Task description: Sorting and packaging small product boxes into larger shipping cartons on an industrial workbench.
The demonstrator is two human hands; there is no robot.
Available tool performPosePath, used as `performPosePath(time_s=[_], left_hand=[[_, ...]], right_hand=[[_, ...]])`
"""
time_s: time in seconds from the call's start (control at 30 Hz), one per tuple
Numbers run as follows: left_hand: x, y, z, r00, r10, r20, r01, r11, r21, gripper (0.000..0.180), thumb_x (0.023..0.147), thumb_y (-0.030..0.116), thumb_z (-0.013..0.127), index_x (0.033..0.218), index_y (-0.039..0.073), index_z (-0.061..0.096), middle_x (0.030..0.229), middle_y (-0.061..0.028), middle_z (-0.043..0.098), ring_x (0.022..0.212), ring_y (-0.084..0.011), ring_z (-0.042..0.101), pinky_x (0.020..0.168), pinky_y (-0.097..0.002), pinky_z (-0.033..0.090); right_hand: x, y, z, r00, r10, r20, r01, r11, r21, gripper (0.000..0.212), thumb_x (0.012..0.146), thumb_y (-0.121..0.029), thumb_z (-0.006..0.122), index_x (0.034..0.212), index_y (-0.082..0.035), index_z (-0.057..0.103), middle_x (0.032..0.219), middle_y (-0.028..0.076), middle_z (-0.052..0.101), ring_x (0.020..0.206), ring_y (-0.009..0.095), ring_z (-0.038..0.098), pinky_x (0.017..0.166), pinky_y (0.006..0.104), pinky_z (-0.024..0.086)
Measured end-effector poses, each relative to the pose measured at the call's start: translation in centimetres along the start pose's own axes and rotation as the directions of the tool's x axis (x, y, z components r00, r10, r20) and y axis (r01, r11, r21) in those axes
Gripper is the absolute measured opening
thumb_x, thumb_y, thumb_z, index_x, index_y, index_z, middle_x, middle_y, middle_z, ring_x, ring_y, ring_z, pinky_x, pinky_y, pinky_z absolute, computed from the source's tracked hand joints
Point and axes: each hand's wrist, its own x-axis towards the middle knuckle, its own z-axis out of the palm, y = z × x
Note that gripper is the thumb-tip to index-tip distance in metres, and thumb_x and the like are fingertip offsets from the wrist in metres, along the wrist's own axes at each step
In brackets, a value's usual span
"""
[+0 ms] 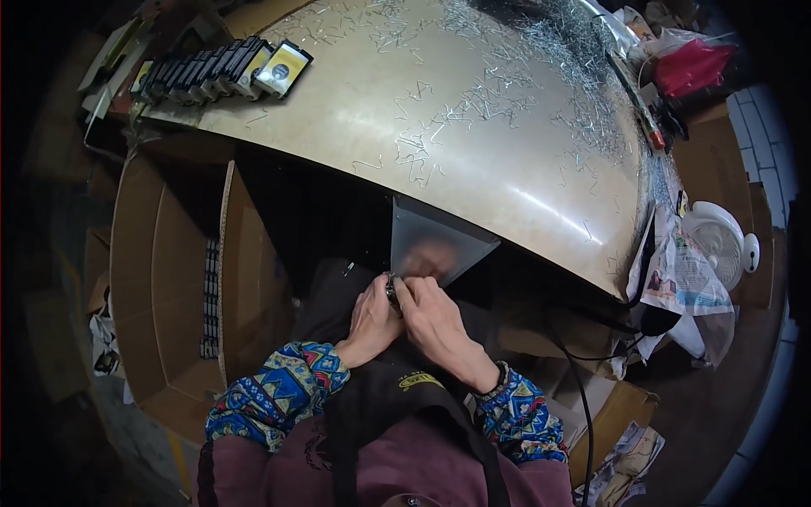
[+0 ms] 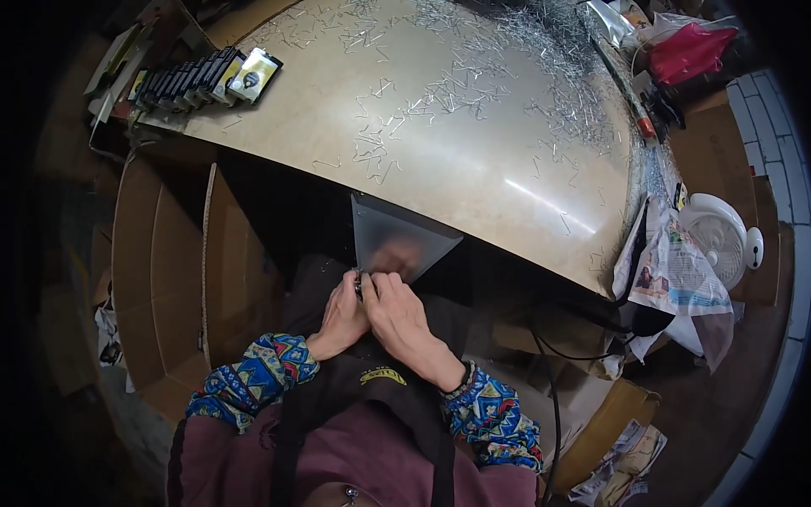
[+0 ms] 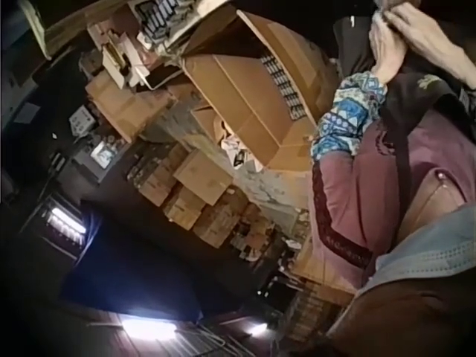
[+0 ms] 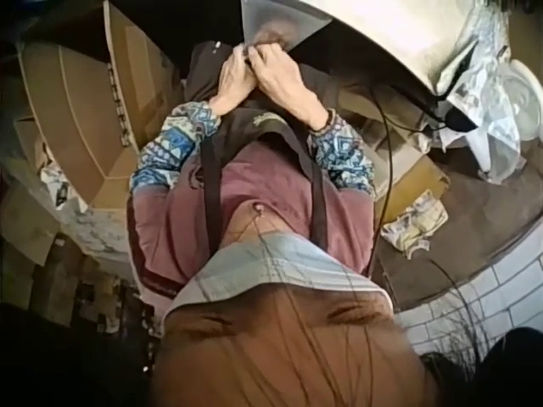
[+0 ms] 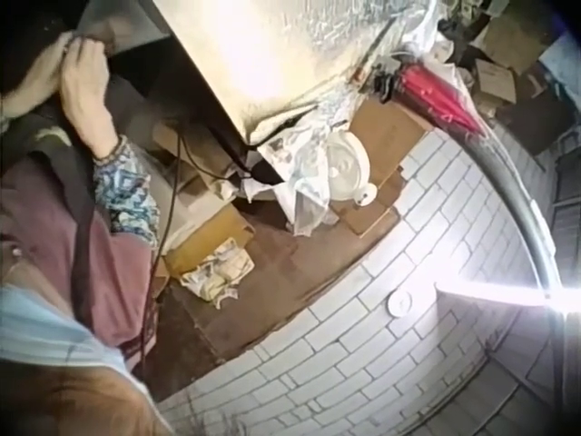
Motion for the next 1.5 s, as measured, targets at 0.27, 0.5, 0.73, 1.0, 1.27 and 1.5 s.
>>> performPosePath(time_s=[0.27,0.5,0.73,1.0,1.27,1.5], left_hand=[[-0.9,-1.3,-3.2,0.978,0.206,0.035,-0.209,0.963,0.169,0.073,0.069,0.012,0.081,0.131,-0.002,0.044,0.116,-0.0211,0.059,0.107,-0.0406,0.06,0.091,-0.0441,0.049],[-0.8,0.5,-5.3,0.856,0.494,-0.155,-0.495,0.868,0.036,0.096,0.059,-0.001,0.083,0.144,-0.002,0.039,0.126,-0.0174,0.058,0.107,-0.0289,0.063,0.09,-0.036,0.052],[2.6,3.3,-4.8,0.802,0.548,-0.24,-0.535,0.836,0.122,0.092,0.059,0.005,0.085,0.141,-0.003,0.044,0.128,-0.0196,0.061,0.11,-0.0356,0.063,0.093,-0.0419,0.05],[3.3,5.7,-5.9,0.81,0.571,-0.134,-0.525,0.808,0.268,0.106,0.069,0.014,0.086,0.152,-0.002,0.022,0.156,-0.0249,0.027,0.138,-0.0412,0.035,0.111,-0.0464,0.032],[5.5,9.4,-5.9,0.888,0.458,-0.052,-0.444,0.879,0.173,0.08,0.069,0.01,0.083,0.138,-0.001,0.042,0.119,-0.0218,0.058,0.11,-0.0372,0.06,0.093,-0.0409,0.05],[5.9,9.5,-5.2,0.907,0.382,-0.179,-0.372,0.924,0.089,0.075,0.072,0.011,0.082,0.134,0.002,0.042,0.114,-0.021,0.062,0.099,-0.0385,0.067,0.083,-0.041,0.055]], right_hand=[[-1.3,-0.5,-0.3,0.992,-0.047,0.12,0.021,0.978,0.208,0.045,0.083,-0.002,0.063,0.128,-0.001,0.06,0.126,0.019,0.059,0.101,0.037,0.06,0.086,0.0423,0.05],[0.6,0.8,-4.6,0.989,0.116,-0.094,-0.054,0.864,0.5,0.031,0.09,-0.001,0.067,0.12,-0.002,0.066,0.116,0.017,0.068,0.097,0.027,0.07,0.078,0.0322,0.058],[2.1,-0.2,-6.1,0.967,0.208,-0.145,-0.111,0.862,0.495,0.027,0.086,0.0,0.069,0.113,-0.001,0.069,0.094,0.015,0.07,0.081,0.026,0.07,0.069,0.0324,0.056],[3.4,2.8,-9.3,0.886,0.303,-0.351,-0.193,0.929,0.315,0.015,0.084,-0.003,0.068,0.098,0.0,0.073,0.084,0.016,0.071,0.072,0.025,0.07,0.065,0.0318,0.054],[3.4,3.1,-9.7,0.889,0.42,-0.182,-0.243,0.77,0.589,0.018,0.087,-0.005,0.068,0.103,0.001,0.073,0.082,0.011,0.071,0.07,0.015,0.066,0.065,0.028,0.052],[1.8,3.3,-7.4,0.788,0.179,-0.589,0.082,0.918,0.388,0.029,0.081,-0.004,0.077,0.109,-0.003,0.072,0.112,0.015,0.067,0.095,0.024,0.066,0.077,0.0312,0.054]])
